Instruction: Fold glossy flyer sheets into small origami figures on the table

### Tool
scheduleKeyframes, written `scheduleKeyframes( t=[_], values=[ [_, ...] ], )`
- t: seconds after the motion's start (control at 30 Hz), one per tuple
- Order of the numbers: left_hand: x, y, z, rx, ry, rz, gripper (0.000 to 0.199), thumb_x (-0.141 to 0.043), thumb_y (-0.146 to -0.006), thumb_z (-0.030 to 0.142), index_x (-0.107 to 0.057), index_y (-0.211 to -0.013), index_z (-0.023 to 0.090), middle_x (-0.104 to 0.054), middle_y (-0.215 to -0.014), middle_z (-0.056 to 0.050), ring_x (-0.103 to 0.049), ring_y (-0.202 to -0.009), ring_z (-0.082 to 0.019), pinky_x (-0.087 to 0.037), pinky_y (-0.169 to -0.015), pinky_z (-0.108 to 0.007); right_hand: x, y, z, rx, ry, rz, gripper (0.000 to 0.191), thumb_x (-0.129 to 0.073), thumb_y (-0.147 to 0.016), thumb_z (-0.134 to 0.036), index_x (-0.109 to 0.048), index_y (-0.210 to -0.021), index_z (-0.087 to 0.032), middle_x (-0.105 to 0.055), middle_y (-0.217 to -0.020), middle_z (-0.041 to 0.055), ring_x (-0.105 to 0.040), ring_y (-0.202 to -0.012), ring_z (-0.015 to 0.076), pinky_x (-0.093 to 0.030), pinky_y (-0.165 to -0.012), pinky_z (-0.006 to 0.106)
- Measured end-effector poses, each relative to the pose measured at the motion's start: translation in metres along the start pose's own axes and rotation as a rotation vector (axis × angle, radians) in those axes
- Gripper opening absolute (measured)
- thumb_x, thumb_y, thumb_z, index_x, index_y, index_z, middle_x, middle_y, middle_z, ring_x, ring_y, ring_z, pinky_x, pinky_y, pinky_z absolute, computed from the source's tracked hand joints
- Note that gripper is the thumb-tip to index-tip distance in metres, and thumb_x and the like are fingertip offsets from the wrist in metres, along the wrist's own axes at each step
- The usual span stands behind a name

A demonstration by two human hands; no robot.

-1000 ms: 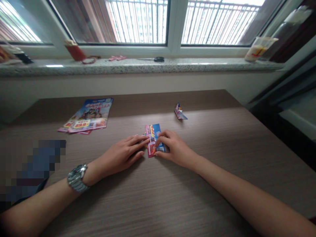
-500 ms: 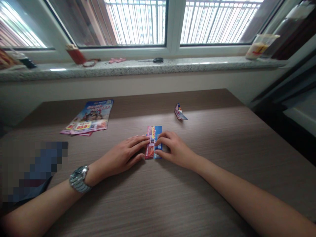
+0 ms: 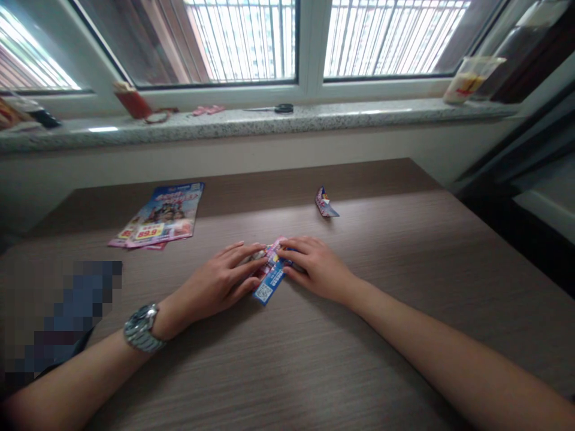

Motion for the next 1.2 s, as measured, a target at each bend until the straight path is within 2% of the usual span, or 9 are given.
scheduleKeyframes(
  t=[0.27, 0.53, 0.7, 0.97, 1.1, 1.2],
  values=[
    [0.0056, -0.0011, 0.0021, 0.055, -0.072, 0.043, 0.049, -0.055, -0.102, 0.042, -0.057, -0.144, 0.017, -0.060, -0.142, -0.016, -0.061, -0.123, -0.033, -0.052, -0.104, -0.051, 0.0033, -0.0006, -0.0044, -0.021, 0.057, 0.021, 0.033, -0.060, -0.101, -0.031, -0.066, -0.131, -0.021, -0.064, -0.141, 0.0115, -0.060, -0.124, 0.0290, -0.050, -0.106, 0.051],
    [0.0035, 0.0005, 0.0045, 0.059, -0.023, 0.018, 0.061, -0.070, -0.093, 0.047, -0.055, -0.145, 0.021, -0.060, -0.143, -0.012, -0.061, -0.125, -0.032, -0.051, -0.108, -0.049, 0.0027, -0.0017, -0.0052, -0.040, 0.052, 0.018, 0.033, -0.062, -0.100, -0.031, -0.066, -0.132, -0.023, -0.065, -0.139, 0.0112, -0.060, -0.124, 0.0294, -0.050, -0.105, 0.052],
    [0.0020, 0.0015, 0.0036, 0.073, -0.005, 0.024, 0.053, -0.069, -0.093, 0.041, -0.058, -0.142, 0.023, -0.062, -0.143, -0.010, -0.064, -0.123, -0.031, -0.055, -0.104, -0.048, 0.0021, -0.0013, -0.0023, -0.042, 0.039, 0.014, 0.034, -0.063, -0.099, -0.032, -0.065, -0.132, -0.025, -0.064, -0.139, 0.0105, -0.059, -0.126, 0.0293, -0.049, -0.105, 0.052],
    [0.0051, 0.0019, 0.0021, 0.047, 0.074, 0.091, 0.035, -0.054, -0.101, 0.025, -0.065, -0.134, 0.021, -0.065, -0.140, -0.010, -0.066, -0.125, -0.027, -0.056, -0.106, -0.043, 0.0020, 0.0001, -0.0007, -0.001, 0.018, 0.029, 0.035, -0.063, -0.099, -0.035, -0.062, -0.133, -0.025, -0.062, -0.142, 0.0108, -0.057, -0.132, 0.0290, -0.048, -0.109, 0.051],
    [0.0074, 0.0014, 0.0016, 0.023, 0.119, 0.100, 0.036, -0.051, -0.102, 0.021, -0.062, -0.136, 0.019, -0.067, -0.137, -0.008, -0.066, -0.124, -0.024, -0.056, -0.106, -0.039, 0.0030, -0.0002, -0.0001, 0.000, -0.015, 0.037, 0.032, -0.060, -0.101, -0.029, -0.062, -0.134, -0.027, -0.064, -0.141, 0.0098, -0.058, -0.133, 0.0274, -0.050, -0.109, 0.050],
    [0.0065, 0.0020, 0.0020, 0.000, 0.129, 0.083, 0.034, -0.050, -0.101, 0.019, -0.065, -0.132, 0.019, -0.066, -0.138, -0.008, -0.066, -0.124, -0.024, -0.054, -0.108, -0.041, 0.0031, -0.0006, 0.0011, -0.002, -0.034, 0.043, 0.029, -0.058, -0.103, -0.024, -0.065, -0.131, -0.026, -0.068, -0.136, 0.0096, -0.062, -0.128, 0.0267, -0.052, -0.107, 0.048]
  ],
)
Point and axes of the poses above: each hand's wrist, its own y-axis away from the middle knuckle, its own x-axis out of the back of the hand, z = x × y, the point moved 6 cm from there along -y, towards the middle knuckle
